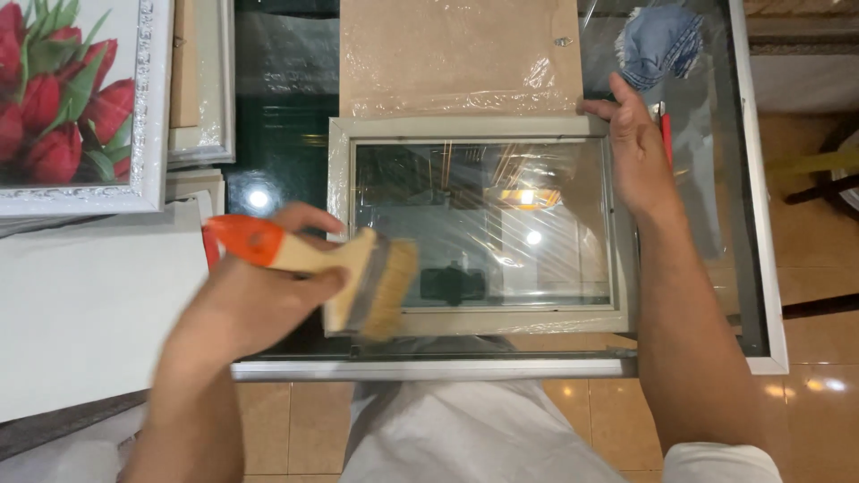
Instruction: Cleaning the glass surface of a picture frame using a brush and a cleaning cloth.
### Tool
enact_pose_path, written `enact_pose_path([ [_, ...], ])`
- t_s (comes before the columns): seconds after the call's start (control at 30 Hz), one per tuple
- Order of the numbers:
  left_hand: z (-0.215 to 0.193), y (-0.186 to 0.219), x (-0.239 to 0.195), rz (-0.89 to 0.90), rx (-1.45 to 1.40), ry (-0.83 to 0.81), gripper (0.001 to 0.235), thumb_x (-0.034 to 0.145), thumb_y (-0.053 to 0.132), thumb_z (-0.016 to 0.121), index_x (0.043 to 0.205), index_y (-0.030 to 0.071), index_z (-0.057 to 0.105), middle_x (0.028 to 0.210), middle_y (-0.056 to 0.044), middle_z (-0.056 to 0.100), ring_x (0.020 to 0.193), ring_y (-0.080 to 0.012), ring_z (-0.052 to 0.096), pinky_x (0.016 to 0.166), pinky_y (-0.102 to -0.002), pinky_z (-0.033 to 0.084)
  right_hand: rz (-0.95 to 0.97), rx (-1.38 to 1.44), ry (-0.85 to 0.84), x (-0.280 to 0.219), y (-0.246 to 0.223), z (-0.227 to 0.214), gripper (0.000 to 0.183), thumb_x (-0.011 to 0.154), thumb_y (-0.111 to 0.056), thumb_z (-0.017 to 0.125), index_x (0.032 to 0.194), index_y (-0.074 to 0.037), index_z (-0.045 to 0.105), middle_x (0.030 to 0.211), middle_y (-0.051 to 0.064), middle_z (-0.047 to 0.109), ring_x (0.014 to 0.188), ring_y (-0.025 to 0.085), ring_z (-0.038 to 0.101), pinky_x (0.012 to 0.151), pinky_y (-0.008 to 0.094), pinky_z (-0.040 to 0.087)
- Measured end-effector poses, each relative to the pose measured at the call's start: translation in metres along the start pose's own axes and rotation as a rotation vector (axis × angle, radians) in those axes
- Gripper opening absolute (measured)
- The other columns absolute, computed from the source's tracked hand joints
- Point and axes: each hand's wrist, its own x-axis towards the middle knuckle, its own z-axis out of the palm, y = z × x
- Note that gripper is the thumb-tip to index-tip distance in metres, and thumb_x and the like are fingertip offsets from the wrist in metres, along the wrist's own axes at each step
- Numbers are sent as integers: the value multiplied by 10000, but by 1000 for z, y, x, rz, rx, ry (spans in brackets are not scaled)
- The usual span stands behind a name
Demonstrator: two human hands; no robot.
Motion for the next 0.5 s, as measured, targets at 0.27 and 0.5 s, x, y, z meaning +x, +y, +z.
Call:
enact_pose_path([
  [0.27, -31, 30, -6, -92, 120, -233, 270, 805, 195, 851, 1061, 118, 890, 701, -98, 808, 509, -182, 613, 501, -283, 415, 15, -76, -1, -2, -8, 2, 795, 1103, -553, 276, 1523, 120, 340, 1342, 263, 626, 1248, 324, 570, 1084, 385, 396],
  [0.5, -9, 44, 81, 349, 242, 24, 277, 829, 294, 782, 940, 41, 798, 822, -187, 763, 878, -432, 729, 739, -505, 533, -29, -55, -63, -2, 17, -5, 628, 1170, -435, 271, 1609, 13, 294, 1365, 248, 624, 1383, 396, 490, 1200, 566, 240],
])
